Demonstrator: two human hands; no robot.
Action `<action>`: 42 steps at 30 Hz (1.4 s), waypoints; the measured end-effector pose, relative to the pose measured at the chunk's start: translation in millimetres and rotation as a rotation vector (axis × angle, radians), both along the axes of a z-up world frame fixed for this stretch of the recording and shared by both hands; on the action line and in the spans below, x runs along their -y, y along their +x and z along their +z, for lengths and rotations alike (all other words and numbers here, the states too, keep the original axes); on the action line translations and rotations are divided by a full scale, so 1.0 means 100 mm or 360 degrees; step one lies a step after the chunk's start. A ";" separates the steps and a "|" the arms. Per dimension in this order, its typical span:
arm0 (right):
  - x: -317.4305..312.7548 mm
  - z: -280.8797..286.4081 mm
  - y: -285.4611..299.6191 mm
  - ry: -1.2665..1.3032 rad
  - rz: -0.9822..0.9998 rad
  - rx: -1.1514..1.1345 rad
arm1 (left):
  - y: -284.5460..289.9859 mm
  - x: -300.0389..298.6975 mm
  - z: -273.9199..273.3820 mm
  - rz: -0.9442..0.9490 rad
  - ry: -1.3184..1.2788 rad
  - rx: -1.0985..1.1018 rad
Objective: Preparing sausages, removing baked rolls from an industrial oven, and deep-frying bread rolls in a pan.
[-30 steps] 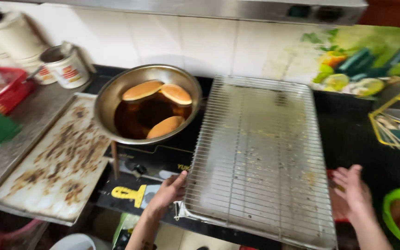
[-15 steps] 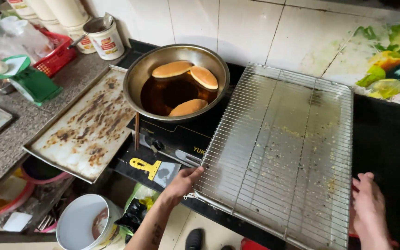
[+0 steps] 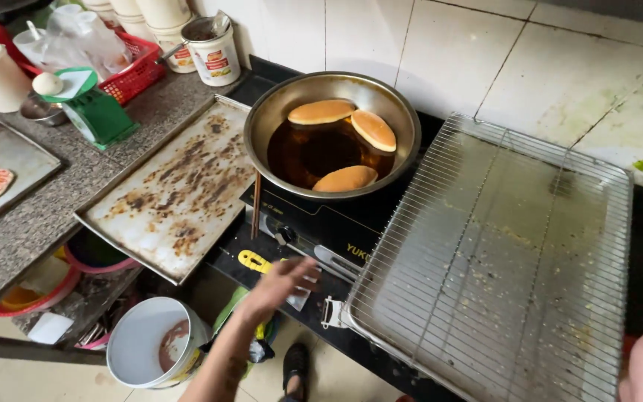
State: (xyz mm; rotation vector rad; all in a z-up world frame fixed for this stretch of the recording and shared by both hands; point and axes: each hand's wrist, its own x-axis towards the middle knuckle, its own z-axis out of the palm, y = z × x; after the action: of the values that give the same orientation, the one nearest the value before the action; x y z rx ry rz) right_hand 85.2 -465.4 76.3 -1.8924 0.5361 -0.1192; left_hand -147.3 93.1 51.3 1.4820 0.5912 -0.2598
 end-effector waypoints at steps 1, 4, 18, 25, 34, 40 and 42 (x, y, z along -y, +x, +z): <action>-0.03 -0.02 0.01 -0.0009 0.0138 0.0274 | -0.03 -0.26 -0.22 0.0233 0.0060 0.0169; -0.97 0.88 -0.35 -0.0100 0.0241 0.0351 | -0.18 -0.87 -0.29 0.0438 0.0875 0.0389; -2.45 0.62 -0.16 -0.0110 0.0613 0.1022 | 0.31 -2.24 -1.09 -0.0936 0.2726 0.0605; -2.65 0.68 -0.24 -0.0238 0.0669 0.0989 | 0.15 -2.44 -0.32 -0.0225 0.2427 0.1187; -2.71 0.62 -0.12 -0.0239 0.0793 0.1012 | -0.20 -2.96 0.37 0.0559 0.1669 0.0804; -2.60 0.65 -0.07 -0.0192 0.0806 0.0991 | -0.19 -2.92 0.05 0.0474 0.1764 0.0523; -2.52 0.56 -0.05 -0.0158 0.0793 0.1000 | -0.18 -2.96 -0.02 0.0483 0.1757 0.0431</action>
State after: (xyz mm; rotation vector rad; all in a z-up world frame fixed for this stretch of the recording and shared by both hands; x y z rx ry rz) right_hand 80.4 -213.7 132.2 -1.8981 -0.3715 -0.3976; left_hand -165.4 389.0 49.1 2.3814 0.7699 0.6018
